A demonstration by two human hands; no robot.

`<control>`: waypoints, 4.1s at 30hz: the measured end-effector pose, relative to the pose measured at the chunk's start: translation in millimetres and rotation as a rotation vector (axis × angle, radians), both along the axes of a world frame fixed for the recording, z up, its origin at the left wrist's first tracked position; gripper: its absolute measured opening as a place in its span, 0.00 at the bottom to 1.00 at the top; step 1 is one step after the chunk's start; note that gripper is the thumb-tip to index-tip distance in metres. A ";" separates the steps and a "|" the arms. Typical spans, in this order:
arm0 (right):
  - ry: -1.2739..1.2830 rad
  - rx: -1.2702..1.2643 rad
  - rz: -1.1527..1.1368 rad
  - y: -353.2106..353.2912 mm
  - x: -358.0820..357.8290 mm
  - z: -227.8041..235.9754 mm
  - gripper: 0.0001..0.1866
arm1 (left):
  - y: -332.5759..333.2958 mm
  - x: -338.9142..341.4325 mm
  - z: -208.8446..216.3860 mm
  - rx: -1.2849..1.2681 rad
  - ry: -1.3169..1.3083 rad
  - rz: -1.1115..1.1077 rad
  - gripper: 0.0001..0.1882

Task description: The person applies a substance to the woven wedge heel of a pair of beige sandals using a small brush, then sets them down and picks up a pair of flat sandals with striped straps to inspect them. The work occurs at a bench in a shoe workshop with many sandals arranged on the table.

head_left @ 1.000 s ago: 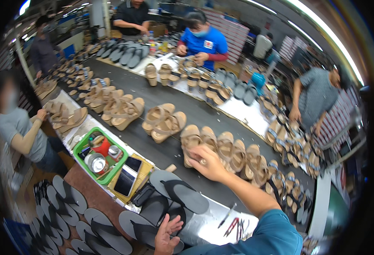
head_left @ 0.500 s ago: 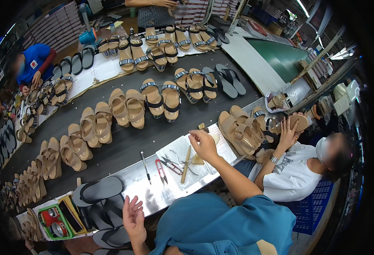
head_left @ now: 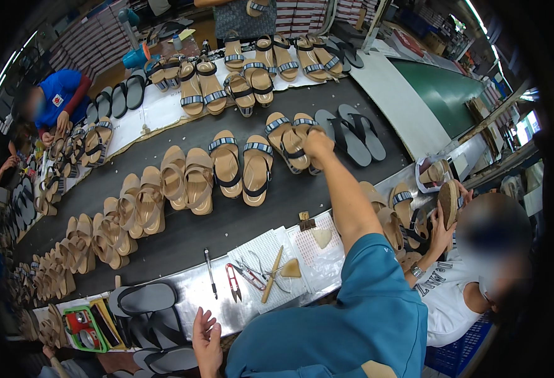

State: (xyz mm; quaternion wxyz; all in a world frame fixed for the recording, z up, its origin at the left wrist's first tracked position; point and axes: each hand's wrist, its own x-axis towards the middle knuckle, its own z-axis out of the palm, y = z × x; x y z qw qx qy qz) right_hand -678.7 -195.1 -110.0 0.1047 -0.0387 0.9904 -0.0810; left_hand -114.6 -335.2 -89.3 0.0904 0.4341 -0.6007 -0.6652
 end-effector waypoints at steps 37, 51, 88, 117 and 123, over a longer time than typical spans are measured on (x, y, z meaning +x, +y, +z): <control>-1.479 -1.611 0.056 -14.2 470.1 43.2 0.32 | -30.6 63.1 39.4 0.417 0.865 0.107 0.39; -1.121 -1.538 0.013 9.0 471.3 75.3 0.30 | -9.2 47.1 61.4 0.913 0.661 0.220 0.38; -0.043 -0.659 0.427 -94.3 439.4 -112.3 0.21 | -23.9 128.9 -1.2 0.606 0.542 0.388 0.35; -0.691 -0.734 0.640 -60.8 505.4 -76.1 0.45 | -23.5 128.0 -13.8 0.676 0.519 0.550 0.31; -0.522 -0.561 0.512 -28.7 498.1 -57.7 0.28 | -12.9 112.3 -32.8 0.696 0.478 0.490 0.21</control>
